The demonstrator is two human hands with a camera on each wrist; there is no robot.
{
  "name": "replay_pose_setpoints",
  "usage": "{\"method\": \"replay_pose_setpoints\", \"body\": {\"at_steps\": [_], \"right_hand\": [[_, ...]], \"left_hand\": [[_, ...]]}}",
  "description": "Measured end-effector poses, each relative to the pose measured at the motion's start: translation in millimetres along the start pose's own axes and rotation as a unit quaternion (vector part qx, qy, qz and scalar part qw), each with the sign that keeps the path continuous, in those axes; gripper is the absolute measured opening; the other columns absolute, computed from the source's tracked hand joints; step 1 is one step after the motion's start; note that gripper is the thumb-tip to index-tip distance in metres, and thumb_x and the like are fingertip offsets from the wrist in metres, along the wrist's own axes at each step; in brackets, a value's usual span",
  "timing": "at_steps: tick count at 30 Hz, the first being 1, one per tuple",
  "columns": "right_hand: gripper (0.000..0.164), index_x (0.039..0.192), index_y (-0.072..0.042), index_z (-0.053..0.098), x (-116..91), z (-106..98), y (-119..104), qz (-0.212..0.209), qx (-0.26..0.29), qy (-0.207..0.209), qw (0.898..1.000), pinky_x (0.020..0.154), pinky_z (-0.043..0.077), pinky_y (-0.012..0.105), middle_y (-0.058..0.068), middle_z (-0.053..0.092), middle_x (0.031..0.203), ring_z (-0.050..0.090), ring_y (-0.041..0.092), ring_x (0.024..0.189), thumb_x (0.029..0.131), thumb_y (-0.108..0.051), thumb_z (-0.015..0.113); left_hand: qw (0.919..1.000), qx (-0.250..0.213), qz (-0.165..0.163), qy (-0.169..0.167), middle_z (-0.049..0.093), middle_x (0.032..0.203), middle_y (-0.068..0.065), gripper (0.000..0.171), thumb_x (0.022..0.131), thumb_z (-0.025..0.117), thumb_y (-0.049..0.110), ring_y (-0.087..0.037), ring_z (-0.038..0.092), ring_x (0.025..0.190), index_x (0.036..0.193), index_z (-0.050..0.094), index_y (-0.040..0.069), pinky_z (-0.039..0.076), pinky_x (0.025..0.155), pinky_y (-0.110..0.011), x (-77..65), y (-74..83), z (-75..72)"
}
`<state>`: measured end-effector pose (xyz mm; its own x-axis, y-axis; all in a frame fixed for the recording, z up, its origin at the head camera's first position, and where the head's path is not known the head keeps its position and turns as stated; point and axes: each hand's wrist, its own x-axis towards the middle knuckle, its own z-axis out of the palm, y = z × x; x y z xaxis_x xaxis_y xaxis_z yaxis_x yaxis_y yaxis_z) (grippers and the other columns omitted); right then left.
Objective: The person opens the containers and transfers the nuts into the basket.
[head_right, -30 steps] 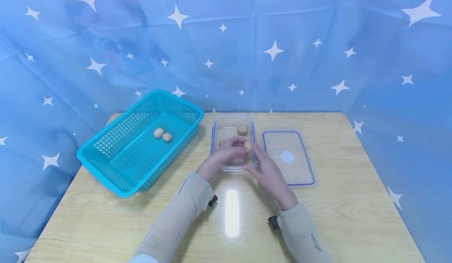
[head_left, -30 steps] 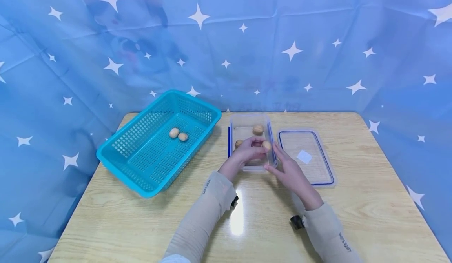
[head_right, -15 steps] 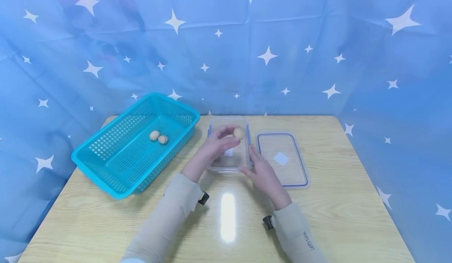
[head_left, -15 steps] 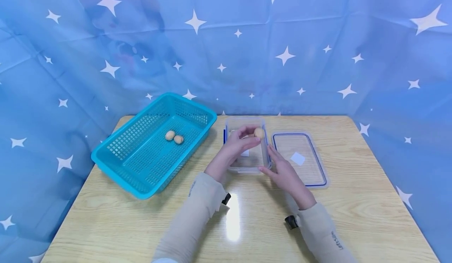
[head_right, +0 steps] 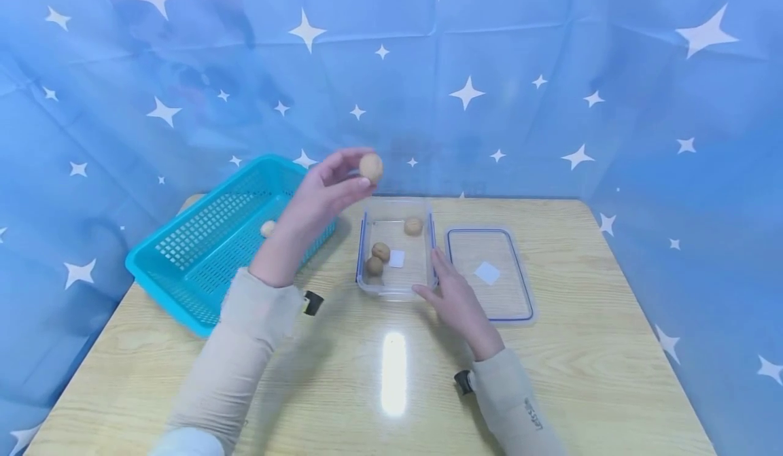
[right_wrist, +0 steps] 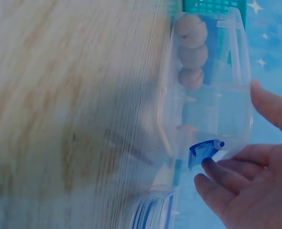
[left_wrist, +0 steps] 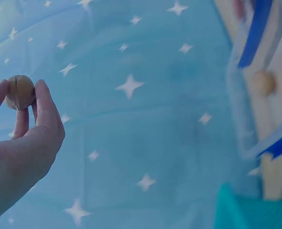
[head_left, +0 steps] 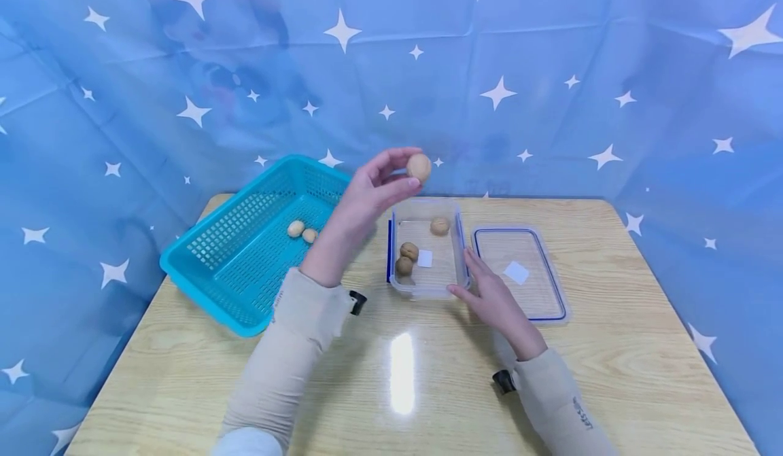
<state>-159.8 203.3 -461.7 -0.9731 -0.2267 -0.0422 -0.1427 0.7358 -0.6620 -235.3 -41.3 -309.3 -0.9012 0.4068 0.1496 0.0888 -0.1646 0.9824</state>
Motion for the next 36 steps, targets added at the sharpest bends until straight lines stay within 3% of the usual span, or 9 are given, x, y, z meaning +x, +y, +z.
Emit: {"method": "replay_pose_setpoints", "body": {"at_steps": [5, 8, 15, 22, 27, 32, 36], "right_hand": [[0.083, 0.158, 0.000, 0.014, 1, 0, 1, 0.000, 0.000, 0.002, 1.000, 0.121, 0.020, 0.061, 0.022, 0.010, 0.166, 0.018, 0.048, 0.149, 0.100, -0.039, 0.058], [0.083, 0.158, 0.000, 0.013, 1, 2, 1, 0.003, 0.003, -0.001, 1.000, 0.121, 0.020, 0.061, 0.022, 0.009, 0.166, 0.017, 0.048, 0.150, 0.100, -0.036, 0.060], [0.083, 0.159, 0.000, 0.012, -1, 2, 1, 0.006, 0.005, -0.008, 1.000, 0.122, 0.019, 0.061, 0.022, 0.009, 0.166, 0.016, 0.047, 0.150, 0.101, -0.038, 0.058], [0.082, 0.159, 0.000, 0.013, -1, 1, 2, 0.003, 0.009, -0.002, 1.000, 0.122, 0.018, 0.061, 0.021, 0.007, 0.167, 0.016, 0.048, 0.150, 0.101, -0.039, 0.057], [0.082, 0.159, 0.000, 0.012, 0, 1, 2, 0.005, 0.014, -0.003, 1.000, 0.122, 0.018, 0.061, 0.022, 0.007, 0.166, 0.015, 0.047, 0.150, 0.101, -0.038, 0.057], [0.081, 0.159, 0.000, 0.012, 0, 2, 4, 0.003, 0.015, -0.005, 1.000, 0.122, 0.018, 0.062, 0.023, 0.008, 0.166, 0.014, 0.048, 0.150, 0.101, -0.037, 0.057], [0.082, 0.159, 0.000, 0.012, 0, 1, 3, 0.002, 0.019, -0.006, 1.000, 0.121, 0.018, 0.062, 0.022, 0.007, 0.166, 0.015, 0.048, 0.150, 0.101, -0.037, 0.057]], "left_hand": [[0.9993, 0.024, 0.011, 0.026, 0.059, 0.131, -0.004, 0.043, 0.095, 0.066, 0.010, -0.021, 0.060, 0.117, 0.137, 0.057, 0.017, 0.051, 0.107, -0.040, -5.6, 25.4, -23.9], [0.9978, 0.042, 0.004, 0.051, 0.059, 0.131, -0.003, 0.044, 0.094, 0.068, 0.012, -0.019, 0.060, 0.118, 0.137, 0.057, 0.019, 0.052, 0.105, -0.034, -9.9, 35.5, -43.5], [0.9933, -0.029, 0.006, 0.112, 0.058, 0.125, -0.004, 0.045, 0.095, 0.066, 0.005, -0.019, 0.062, 0.113, 0.138, 0.055, 0.011, 0.056, 0.098, -0.025, -19.4, 42.0, -94.1], [0.9834, -0.074, -0.021, 0.164, 0.053, 0.120, -0.001, 0.043, 0.095, 0.064, 0.002, -0.014, 0.058, 0.113, 0.135, 0.054, 0.012, 0.055, 0.098, -0.023, -31.1, 28.8, -139.3], [0.9772, -0.027, -0.074, 0.197, 0.049, 0.119, 0.003, 0.042, 0.097, 0.063, 0.007, -0.010, 0.056, 0.112, 0.136, 0.050, 0.015, 0.054, 0.097, -0.020, -36.2, 8.6, -162.9], [0.9722, 0.013, -0.112, 0.206, 0.048, 0.121, 0.008, 0.046, 0.097, 0.063, 0.012, -0.007, 0.055, 0.112, 0.139, 0.045, 0.015, 0.052, 0.101, -0.020, -40.4, -15.5, -182.3], [0.9618, 0.081, -0.154, 0.211, 0.047, 0.119, 0.011, 0.042, 0.099, 0.061, 0.017, -0.005, 0.055, 0.111, 0.138, 0.044, 0.017, 0.049, 0.107, -0.023, -42.5, -32.2, -192.1]]}}
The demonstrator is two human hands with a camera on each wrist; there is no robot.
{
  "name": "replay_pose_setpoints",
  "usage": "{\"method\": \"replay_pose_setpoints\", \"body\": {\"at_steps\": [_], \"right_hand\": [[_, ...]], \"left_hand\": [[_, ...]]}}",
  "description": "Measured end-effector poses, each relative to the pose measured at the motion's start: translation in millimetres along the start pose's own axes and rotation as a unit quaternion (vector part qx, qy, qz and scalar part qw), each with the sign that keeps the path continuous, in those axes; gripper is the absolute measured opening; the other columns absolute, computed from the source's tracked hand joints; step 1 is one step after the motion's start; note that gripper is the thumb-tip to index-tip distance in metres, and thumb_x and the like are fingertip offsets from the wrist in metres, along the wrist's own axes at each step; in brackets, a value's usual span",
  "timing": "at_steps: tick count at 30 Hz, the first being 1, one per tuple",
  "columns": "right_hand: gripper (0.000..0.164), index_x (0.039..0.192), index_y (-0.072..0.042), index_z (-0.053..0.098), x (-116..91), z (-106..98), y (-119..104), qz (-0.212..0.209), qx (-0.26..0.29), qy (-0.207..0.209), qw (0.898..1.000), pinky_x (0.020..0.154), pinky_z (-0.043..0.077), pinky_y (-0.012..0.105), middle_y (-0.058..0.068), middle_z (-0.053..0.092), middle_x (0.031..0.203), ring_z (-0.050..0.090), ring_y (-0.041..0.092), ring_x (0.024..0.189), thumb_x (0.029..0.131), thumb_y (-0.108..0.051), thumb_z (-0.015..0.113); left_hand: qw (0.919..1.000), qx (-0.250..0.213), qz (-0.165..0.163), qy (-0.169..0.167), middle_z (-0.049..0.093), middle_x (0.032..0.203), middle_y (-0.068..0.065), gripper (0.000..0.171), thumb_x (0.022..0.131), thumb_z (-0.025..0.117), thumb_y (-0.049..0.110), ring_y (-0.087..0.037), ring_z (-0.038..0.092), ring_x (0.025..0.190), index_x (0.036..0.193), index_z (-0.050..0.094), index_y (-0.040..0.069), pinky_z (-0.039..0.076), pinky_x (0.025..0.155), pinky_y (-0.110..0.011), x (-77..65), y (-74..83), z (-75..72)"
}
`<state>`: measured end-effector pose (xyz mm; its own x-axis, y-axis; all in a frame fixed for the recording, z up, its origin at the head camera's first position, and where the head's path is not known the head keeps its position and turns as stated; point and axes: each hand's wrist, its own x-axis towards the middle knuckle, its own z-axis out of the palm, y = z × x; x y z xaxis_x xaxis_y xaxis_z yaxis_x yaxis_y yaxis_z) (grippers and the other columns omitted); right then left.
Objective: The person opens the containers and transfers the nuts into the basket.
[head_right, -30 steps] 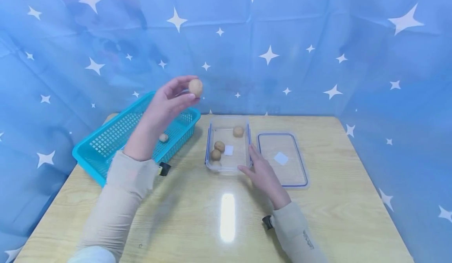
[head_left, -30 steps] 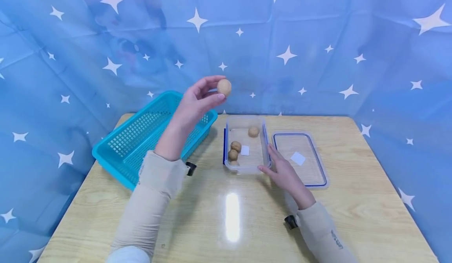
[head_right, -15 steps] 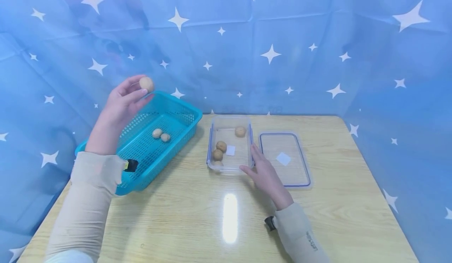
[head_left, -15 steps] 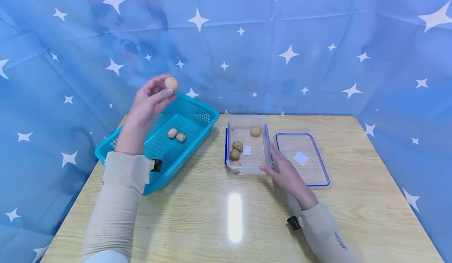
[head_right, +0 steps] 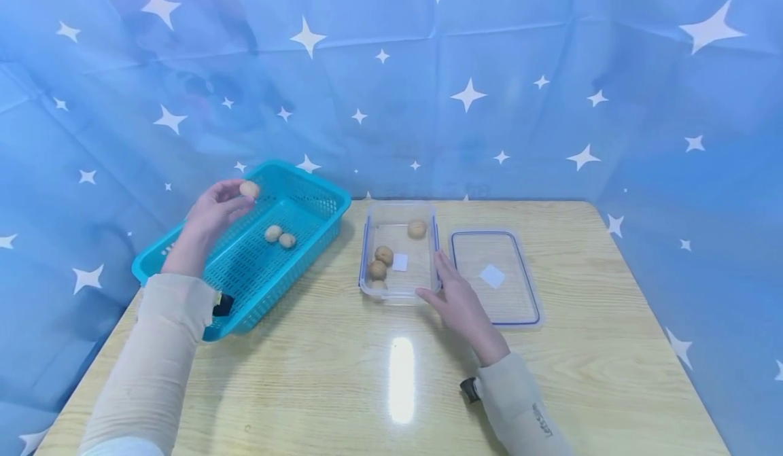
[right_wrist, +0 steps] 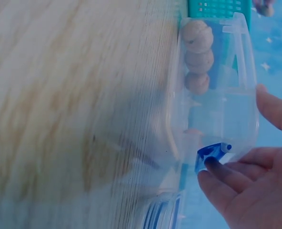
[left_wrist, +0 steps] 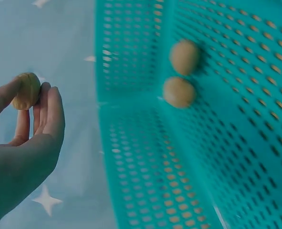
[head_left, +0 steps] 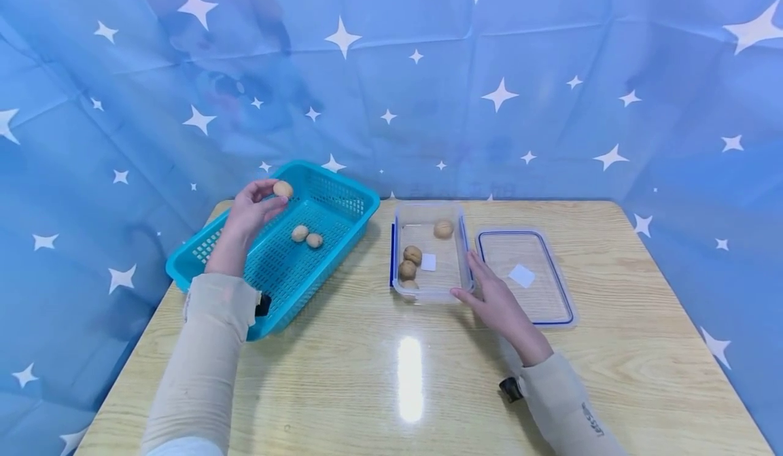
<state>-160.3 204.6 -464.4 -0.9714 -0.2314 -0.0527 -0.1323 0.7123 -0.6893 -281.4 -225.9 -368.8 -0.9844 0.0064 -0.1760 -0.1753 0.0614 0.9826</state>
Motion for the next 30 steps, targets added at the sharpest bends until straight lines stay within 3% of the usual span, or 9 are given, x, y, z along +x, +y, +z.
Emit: {"method": "replay_pose_setpoints", "body": {"at_steps": [6, 9, 13, 17, 21, 30], "right_hand": [[0.082, 0.159, 0.000, 0.012, 1, 1, 1, -0.002, -0.002, 0.000, 1.000, 0.122, 0.018, 0.061, 0.022, 0.007, 0.166, 0.015, 0.048, 0.150, 0.101, -0.036, 0.058], [0.083, 0.159, 0.000, 0.012, 1, 1, 2, -0.002, -0.004, -0.001, 1.000, 0.122, 0.019, 0.062, 0.022, 0.007, 0.166, 0.015, 0.048, 0.150, 0.101, -0.039, 0.057], [0.083, 0.158, 0.001, 0.013, 2, 0, 1, -0.004, -0.005, -0.001, 1.000, 0.121, 0.019, 0.062, 0.022, 0.007, 0.166, 0.016, 0.049, 0.150, 0.101, -0.040, 0.057], [0.083, 0.158, 0.002, 0.013, 2, 1, 1, -0.003, -0.010, 0.000, 1.000, 0.121, 0.020, 0.062, 0.024, 0.008, 0.166, 0.017, 0.049, 0.149, 0.101, -0.039, 0.057], [0.082, 0.158, 0.001, 0.013, 2, 3, 2, -0.003, -0.009, 0.002, 1.000, 0.121, 0.020, 0.062, 0.024, 0.009, 0.166, 0.017, 0.048, 0.150, 0.101, -0.038, 0.057], [0.083, 0.158, 0.001, 0.013, 1, 3, 1, 0.001, -0.008, 0.003, 1.000, 0.121, 0.020, 0.061, 0.023, 0.008, 0.166, 0.017, 0.048, 0.150, 0.101, -0.038, 0.058]], "left_hand": [[0.9961, 0.082, -0.032, 0.014, 0.044, 0.124, 0.011, 0.054, 0.101, 0.059, 0.020, -0.006, 0.052, 0.113, 0.149, 0.036, 0.012, 0.041, 0.117, -0.037, 6.1, -25.4, -9.1], [0.9942, 0.100, -0.037, 0.013, 0.045, 0.136, 0.000, 0.056, 0.101, 0.059, 0.020, -0.015, 0.051, 0.124, 0.150, 0.035, 0.008, 0.039, 0.119, -0.041, 8.5, -36.7, -12.7], [0.9910, 0.131, -0.025, 0.001, 0.040, 0.150, -0.016, 0.046, 0.101, 0.060, 0.020, -0.031, 0.044, 0.137, 0.142, 0.044, 0.008, 0.039, 0.118, -0.047, 10.1, -46.1, -16.2], [0.9787, 0.204, -0.019, -0.018, 0.038, 0.152, -0.021, 0.045, 0.100, 0.062, 0.027, -0.038, 0.038, 0.141, 0.138, 0.049, 0.008, 0.040, 0.115, -0.051, 11.4, -49.4, -18.1], [0.9610, 0.270, -0.041, -0.041, 0.035, 0.154, -0.026, 0.055, 0.100, 0.060, 0.028, -0.043, 0.034, 0.143, 0.144, 0.041, 0.000, 0.037, 0.115, -0.057, 13.2, -51.8, -18.8], [0.9371, 0.341, -0.059, -0.048, 0.056, 0.123, -0.023, 0.031, 0.101, 0.058, 0.014, -0.041, 0.052, 0.118, 0.126, 0.055, -0.004, 0.046, 0.104, -0.056, 16.7, -64.5, -13.7]]}}
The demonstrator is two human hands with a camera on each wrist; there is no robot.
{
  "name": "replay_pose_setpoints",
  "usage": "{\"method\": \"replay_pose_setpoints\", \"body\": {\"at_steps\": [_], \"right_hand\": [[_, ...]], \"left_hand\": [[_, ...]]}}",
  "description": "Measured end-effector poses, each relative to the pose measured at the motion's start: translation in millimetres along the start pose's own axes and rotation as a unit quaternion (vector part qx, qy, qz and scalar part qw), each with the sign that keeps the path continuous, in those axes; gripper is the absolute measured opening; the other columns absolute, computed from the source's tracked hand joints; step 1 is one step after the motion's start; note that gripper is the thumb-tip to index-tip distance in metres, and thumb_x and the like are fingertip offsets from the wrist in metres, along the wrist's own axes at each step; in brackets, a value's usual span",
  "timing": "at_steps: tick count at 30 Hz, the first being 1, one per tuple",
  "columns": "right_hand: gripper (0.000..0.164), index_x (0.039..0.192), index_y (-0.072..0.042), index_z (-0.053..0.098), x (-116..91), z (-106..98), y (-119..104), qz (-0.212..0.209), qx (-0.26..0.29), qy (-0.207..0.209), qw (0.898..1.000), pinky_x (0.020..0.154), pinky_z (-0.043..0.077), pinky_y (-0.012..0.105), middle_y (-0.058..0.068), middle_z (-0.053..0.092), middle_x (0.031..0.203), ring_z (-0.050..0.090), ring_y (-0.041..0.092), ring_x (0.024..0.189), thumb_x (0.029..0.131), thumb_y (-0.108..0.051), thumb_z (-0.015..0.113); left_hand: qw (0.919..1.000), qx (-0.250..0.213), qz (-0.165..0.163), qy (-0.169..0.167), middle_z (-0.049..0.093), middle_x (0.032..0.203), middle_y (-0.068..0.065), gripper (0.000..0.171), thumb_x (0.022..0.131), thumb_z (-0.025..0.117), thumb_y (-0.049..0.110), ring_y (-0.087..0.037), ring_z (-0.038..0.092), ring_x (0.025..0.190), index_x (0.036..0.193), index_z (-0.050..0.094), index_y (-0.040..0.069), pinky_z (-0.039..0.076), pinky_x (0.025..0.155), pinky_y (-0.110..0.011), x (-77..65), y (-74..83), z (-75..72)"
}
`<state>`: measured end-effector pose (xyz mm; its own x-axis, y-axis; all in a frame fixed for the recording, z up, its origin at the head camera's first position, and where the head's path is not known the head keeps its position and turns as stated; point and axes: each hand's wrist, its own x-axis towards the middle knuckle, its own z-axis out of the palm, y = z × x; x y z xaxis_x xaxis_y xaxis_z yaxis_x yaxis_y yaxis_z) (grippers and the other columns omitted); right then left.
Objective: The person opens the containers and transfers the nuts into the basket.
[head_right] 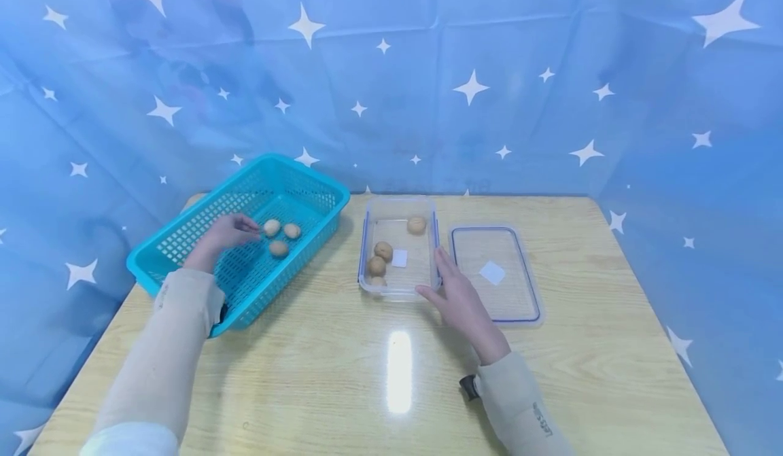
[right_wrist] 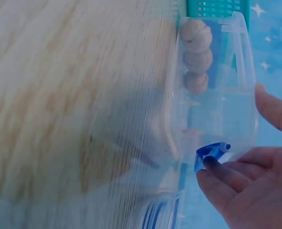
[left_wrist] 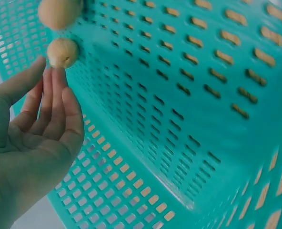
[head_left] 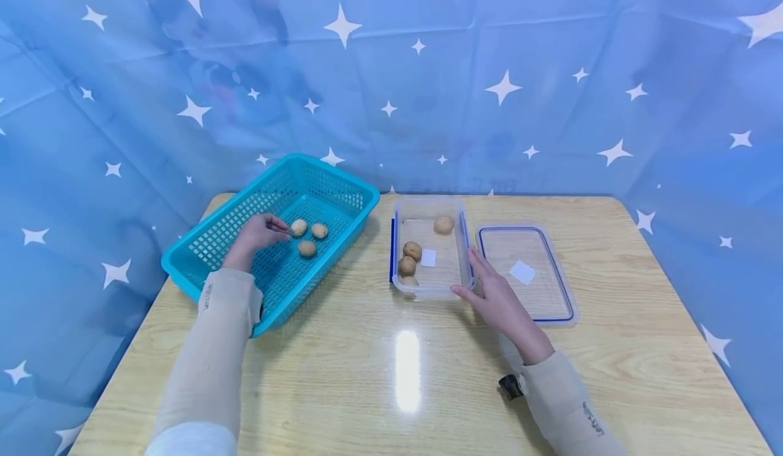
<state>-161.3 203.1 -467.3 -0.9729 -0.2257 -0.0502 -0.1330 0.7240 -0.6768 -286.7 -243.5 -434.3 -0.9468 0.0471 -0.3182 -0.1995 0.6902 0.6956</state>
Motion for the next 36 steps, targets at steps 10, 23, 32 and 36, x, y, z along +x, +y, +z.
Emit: {"method": "replay_pose_setpoints", "body": {"at_steps": [10, 23, 32, 36], "right_hand": [[0.082, 0.158, 0.000, 0.012, -3, 0, -1, -0.005, 0.007, 0.001, 1.000, 0.120, 0.022, 0.062, 0.023, 0.008, 0.166, 0.019, 0.048, 0.149, 0.101, -0.035, 0.058], [0.082, 0.158, 0.001, 0.013, -2, 2, -1, -0.006, 0.007, 0.003, 1.000, 0.120, 0.023, 0.062, 0.024, 0.010, 0.166, 0.018, 0.048, 0.149, 0.100, -0.033, 0.060], [0.081, 0.158, 0.002, 0.014, -1, 0, -1, -0.009, 0.009, 0.009, 1.000, 0.121, 0.022, 0.061, 0.025, 0.010, 0.165, 0.018, 0.048, 0.149, 0.100, -0.031, 0.060], [0.082, 0.158, 0.002, 0.015, 0, 0, 2, -0.011, 0.010, 0.015, 1.000, 0.121, 0.022, 0.060, 0.024, 0.011, 0.165, 0.018, 0.047, 0.150, 0.100, -0.032, 0.061]], "left_hand": [[0.9995, -0.032, 0.001, -0.005, 0.051, 0.138, -0.026, 0.042, 0.103, 0.055, 0.019, -0.042, 0.050, 0.128, 0.138, 0.049, -0.003, 0.045, 0.109, -0.054, -0.5, 3.7, 2.3], [0.9902, -0.130, 0.049, 0.013, 0.046, 0.146, -0.023, 0.046, 0.104, 0.053, 0.020, -0.037, 0.047, 0.136, 0.143, 0.043, -0.001, 0.041, 0.116, -0.051, -6.6, 31.9, -12.0], [0.9799, -0.159, 0.118, 0.026, 0.050, 0.145, -0.016, 0.042, 0.102, 0.058, 0.022, -0.030, 0.051, 0.133, 0.139, 0.048, 0.006, 0.043, 0.115, -0.045, -15.7, 86.0, -12.6], [0.9750, -0.159, 0.153, 0.025, 0.054, 0.142, -0.015, 0.042, 0.101, 0.059, 0.022, -0.026, 0.055, 0.127, 0.139, 0.049, 0.008, 0.046, 0.111, -0.043, -25.9, 112.1, -7.6]]}}
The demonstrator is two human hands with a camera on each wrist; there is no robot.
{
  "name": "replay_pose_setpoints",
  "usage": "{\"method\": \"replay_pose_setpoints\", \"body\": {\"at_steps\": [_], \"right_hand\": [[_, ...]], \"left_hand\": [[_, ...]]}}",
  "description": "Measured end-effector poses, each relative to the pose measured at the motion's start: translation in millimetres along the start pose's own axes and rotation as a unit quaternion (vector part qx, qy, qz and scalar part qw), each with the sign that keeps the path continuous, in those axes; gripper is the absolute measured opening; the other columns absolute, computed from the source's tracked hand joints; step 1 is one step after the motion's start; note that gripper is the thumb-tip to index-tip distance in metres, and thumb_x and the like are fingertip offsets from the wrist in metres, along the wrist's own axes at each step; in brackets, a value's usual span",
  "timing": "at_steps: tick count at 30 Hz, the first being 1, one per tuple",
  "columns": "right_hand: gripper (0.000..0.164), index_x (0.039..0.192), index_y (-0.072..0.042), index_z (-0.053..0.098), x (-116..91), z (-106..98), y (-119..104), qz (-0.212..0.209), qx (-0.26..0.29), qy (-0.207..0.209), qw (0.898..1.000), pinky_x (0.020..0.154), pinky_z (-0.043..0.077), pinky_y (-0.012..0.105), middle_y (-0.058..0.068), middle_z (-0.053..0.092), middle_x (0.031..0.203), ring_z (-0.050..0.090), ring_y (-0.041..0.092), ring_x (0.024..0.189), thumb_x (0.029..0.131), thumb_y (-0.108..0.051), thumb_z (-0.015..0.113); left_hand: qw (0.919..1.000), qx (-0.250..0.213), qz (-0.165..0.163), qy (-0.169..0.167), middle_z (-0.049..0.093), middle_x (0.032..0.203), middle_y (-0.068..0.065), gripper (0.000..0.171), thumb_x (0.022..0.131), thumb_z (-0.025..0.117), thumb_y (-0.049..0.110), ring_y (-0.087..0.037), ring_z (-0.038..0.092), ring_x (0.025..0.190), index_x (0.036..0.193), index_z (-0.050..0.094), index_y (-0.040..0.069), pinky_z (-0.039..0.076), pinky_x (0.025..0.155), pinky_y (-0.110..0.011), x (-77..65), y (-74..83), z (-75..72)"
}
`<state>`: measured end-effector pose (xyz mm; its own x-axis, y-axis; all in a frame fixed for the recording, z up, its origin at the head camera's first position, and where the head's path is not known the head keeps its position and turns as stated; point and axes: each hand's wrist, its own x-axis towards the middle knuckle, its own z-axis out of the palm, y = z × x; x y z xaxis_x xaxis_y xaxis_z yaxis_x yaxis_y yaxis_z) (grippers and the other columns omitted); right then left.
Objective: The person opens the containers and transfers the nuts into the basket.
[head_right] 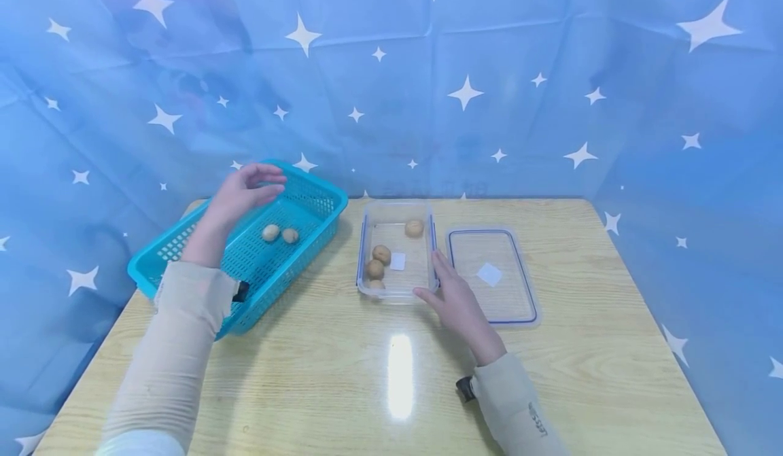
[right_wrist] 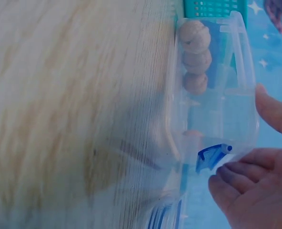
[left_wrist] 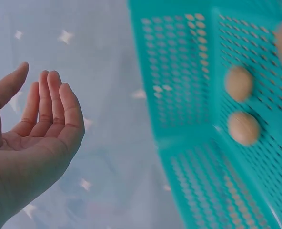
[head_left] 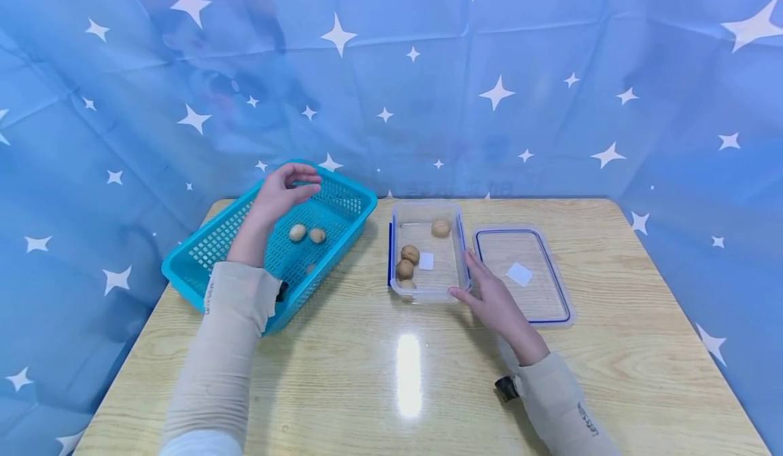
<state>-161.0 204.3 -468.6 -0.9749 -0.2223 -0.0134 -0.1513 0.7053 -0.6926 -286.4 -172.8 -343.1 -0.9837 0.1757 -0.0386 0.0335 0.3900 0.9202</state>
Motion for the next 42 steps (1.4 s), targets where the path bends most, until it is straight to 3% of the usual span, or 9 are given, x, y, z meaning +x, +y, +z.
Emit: {"method": "replay_pose_setpoints", "body": {"at_steps": [7, 11, 15, 23, 30, 34, 40, 42], "right_hand": [[0.082, 0.157, 0.002, 0.016, 0, 1, 2, 0.005, 0.005, 0.002, 1.000, 0.121, 0.022, 0.060, 0.023, 0.012, 0.165, 0.018, 0.046, 0.150, 0.099, -0.032, 0.062], [0.082, 0.157, 0.003, 0.016, 0, 1, 1, 0.003, 0.007, 0.003, 1.000, 0.122, 0.022, 0.060, 0.022, 0.011, 0.165, 0.018, 0.046, 0.150, 0.099, -0.031, 0.062], [0.082, 0.157, 0.003, 0.016, 0, 2, 2, 0.004, 0.007, 0.004, 1.000, 0.121, 0.022, 0.060, 0.022, 0.012, 0.165, 0.018, 0.046, 0.150, 0.099, -0.031, 0.062], [0.082, 0.157, 0.003, 0.016, 0, 2, 1, 0.010, 0.008, 0.006, 1.000, 0.122, 0.021, 0.060, 0.023, 0.012, 0.165, 0.018, 0.046, 0.150, 0.099, -0.030, 0.063], [0.082, 0.157, 0.003, 0.016, 1, 1, 0, 0.012, 0.014, 0.007, 1.000, 0.122, 0.020, 0.059, 0.024, 0.013, 0.165, 0.017, 0.046, 0.150, 0.099, -0.030, 0.063], [0.082, 0.157, 0.002, 0.016, 1, 1, 0, 0.016, 0.015, 0.006, 1.000, 0.122, 0.020, 0.060, 0.024, 0.013, 0.165, 0.018, 0.046, 0.150, 0.099, -0.032, 0.062], [0.081, 0.157, 0.002, 0.016, 1, 2, 1, 0.011, 0.014, 0.009, 1.000, 0.120, 0.022, 0.063, 0.025, 0.013, 0.165, 0.018, 0.047, 0.150, 0.099, -0.031, 0.062], [0.081, 0.157, 0.002, 0.016, 1, 2, 1, 0.007, 0.014, 0.010, 1.000, 0.120, 0.023, 0.063, 0.025, 0.013, 0.164, 0.019, 0.048, 0.149, 0.099, -0.030, 0.062]], "left_hand": [[0.9981, -0.002, 0.060, -0.017, 0.058, 0.138, -0.016, 0.041, 0.101, 0.059, 0.016, -0.029, 0.056, 0.123, 0.139, 0.051, 0.006, 0.047, 0.105, -0.041, -3.8, 31.1, 28.7], [0.9973, -0.026, 0.064, -0.022, 0.059, 0.136, -0.016, 0.038, 0.100, 0.061, 0.013, -0.030, 0.058, 0.124, 0.137, 0.053, 0.007, 0.047, 0.109, -0.042, -5.2, 43.1, 49.6], [0.9960, -0.044, 0.070, -0.034, 0.060, 0.135, -0.019, 0.037, 0.099, 0.061, 0.010, -0.032, 0.058, 0.124, 0.135, 0.054, 0.005, 0.048, 0.108, -0.043, -3.4, 44.8, 70.6], [0.9918, -0.090, 0.061, -0.067, 0.060, 0.133, -0.021, 0.037, 0.097, 0.062, 0.007, -0.034, 0.059, 0.124, 0.133, 0.053, 0.001, 0.049, 0.108, -0.043, 0.4, 26.8, 114.3], [0.9889, -0.121, 0.037, -0.078, 0.060, 0.133, -0.019, 0.037, 0.098, 0.062, 0.008, -0.033, 0.059, 0.124, 0.133, 0.053, 0.000, 0.051, 0.106, -0.039, 1.4, 5.5, 155.8], [0.9857, -0.142, 0.037, -0.082, 0.058, 0.135, -0.020, 0.039, 0.098, 0.062, 0.010, -0.035, 0.054, 0.130, 0.134, 0.051, 0.000, 0.047, 0.109, -0.043, -0.3, -4.5, 178.6], [0.9903, -0.108, -0.010, -0.088, 0.039, 0.156, -0.008, 0.049, 0.097, 0.065, 0.025, -0.036, 0.037, 0.145, 0.142, 0.049, 0.011, 0.038, 0.116, -0.053, -0.8, -20.8, 207.2], [0.9912, -0.098, -0.026, -0.085, 0.035, 0.158, -0.009, 0.053, 0.096, 0.066, 0.026, -0.038, 0.040, 0.142, 0.144, 0.047, 0.011, 0.040, 0.113, -0.054, 1.2, -26.3, 215.6]]}}
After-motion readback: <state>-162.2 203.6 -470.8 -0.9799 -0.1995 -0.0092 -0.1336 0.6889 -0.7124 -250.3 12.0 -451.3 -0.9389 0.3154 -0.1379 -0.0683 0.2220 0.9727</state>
